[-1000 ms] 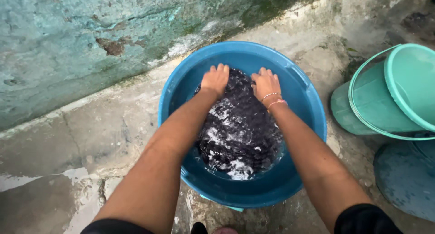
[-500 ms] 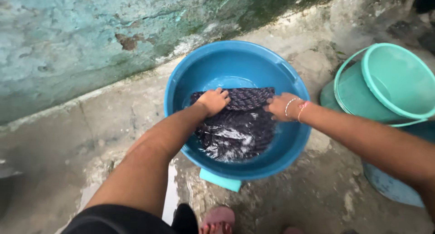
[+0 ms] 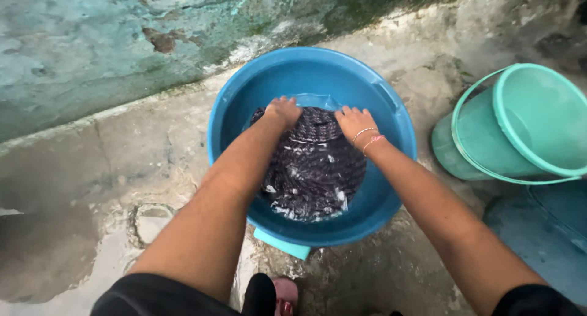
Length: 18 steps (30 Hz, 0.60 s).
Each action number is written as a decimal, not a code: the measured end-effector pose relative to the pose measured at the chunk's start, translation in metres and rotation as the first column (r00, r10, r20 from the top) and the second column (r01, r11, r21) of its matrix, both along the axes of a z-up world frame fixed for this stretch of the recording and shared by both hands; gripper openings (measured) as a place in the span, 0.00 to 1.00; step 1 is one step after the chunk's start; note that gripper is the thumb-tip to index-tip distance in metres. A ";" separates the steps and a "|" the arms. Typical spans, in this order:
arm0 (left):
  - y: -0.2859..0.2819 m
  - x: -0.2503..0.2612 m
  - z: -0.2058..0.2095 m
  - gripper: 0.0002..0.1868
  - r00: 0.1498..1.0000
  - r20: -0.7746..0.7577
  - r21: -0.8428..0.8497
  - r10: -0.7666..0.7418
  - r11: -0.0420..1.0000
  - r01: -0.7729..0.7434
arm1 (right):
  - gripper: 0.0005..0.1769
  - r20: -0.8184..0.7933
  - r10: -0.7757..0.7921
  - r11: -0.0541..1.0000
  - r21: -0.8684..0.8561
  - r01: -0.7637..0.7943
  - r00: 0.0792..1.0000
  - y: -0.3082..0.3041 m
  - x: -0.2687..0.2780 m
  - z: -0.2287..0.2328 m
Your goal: The person scrubs a small circular rug on the ground using a blue brush and soap. They then place the rug into a blue basin of water to rinse it, squeeze it by hand, and wring it out several times.
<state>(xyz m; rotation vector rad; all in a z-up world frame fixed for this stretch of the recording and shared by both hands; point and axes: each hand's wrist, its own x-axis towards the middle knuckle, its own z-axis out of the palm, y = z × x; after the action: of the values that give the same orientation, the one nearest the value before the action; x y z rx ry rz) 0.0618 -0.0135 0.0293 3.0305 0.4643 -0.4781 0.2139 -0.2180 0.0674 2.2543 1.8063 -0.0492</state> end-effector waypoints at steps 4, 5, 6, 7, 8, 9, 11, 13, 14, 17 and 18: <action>0.021 0.024 -0.018 0.43 0.985 -0.063 -0.184 0.160 0.968 -0.169 | 0.29 -0.105 -0.065 0.997 0.030 0.069 0.992 0.026 0.014 -0.016; 0.024 0.024 -0.012 0.49 0.979 -0.067 -0.180 0.192 0.963 -0.201 | 0.31 -0.119 -0.072 0.997 0.005 0.073 0.990 0.033 0.018 -0.021; 0.023 0.025 -0.005 0.54 0.973 -0.067 -0.177 0.221 0.957 -0.230 | 0.33 -0.119 -0.073 0.997 0.005 0.074 0.990 0.036 0.019 -0.027; 0.022 0.024 0.001 0.53 0.973 -0.104 -0.174 0.206 0.960 -0.221 | 0.36 -0.119 -0.075 0.997 0.005 0.076 0.990 0.040 0.017 -0.033; 0.022 0.021 0.006 0.52 0.971 -0.139 -0.171 0.193 0.961 -0.216 | 0.38 -0.119 -0.073 0.997 0.005 0.074 0.990 0.044 0.016 -0.036; 0.021 0.019 0.009 0.51 0.968 -0.174 -0.169 0.180 0.963 -0.210 | 0.36 -0.091 -0.057 0.998 -0.002 0.057 0.994 0.046 0.018 -0.036; 0.017 0.014 0.009 0.48 0.987 -0.129 -0.049 0.094 0.994 -0.101 | 0.31 -0.046 -0.012 1.000 -0.012 0.012 0.999 0.051 0.015 -0.037; 0.011 0.001 -0.003 0.35 0.998 -0.057 0.055 -0.002 0.999 0.005 | 0.22 0.027 0.112 0.993 0.045 -0.113 0.993 0.050 0.014 -0.036; 0.006 -0.008 -0.011 0.23 0.998 0.002 0.099 -0.055 0.994 0.055 | 0.18 0.072 0.166 0.983 0.069 -0.171 0.983 0.045 0.015 -0.036; -0.011 -0.039 -0.024 0.14 0.964 0.048 0.162 -0.262 0.954 0.251 | 0.05 0.189 0.366 0.918 0.089 -0.387 0.911 0.025 0.000 -0.044; -0.015 -0.048 -0.023 0.14 0.940 0.040 0.167 -0.338 0.930 0.327 | 0.03 0.220 0.366 0.915 0.093 -0.393 0.904 0.019 -0.008 -0.047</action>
<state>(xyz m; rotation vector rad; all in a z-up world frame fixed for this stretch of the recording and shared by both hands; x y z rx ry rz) 0.0141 -0.0286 0.0058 3.2807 -0.0231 -0.3617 0.2063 -0.1995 0.0204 1.8629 2.1530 0.3684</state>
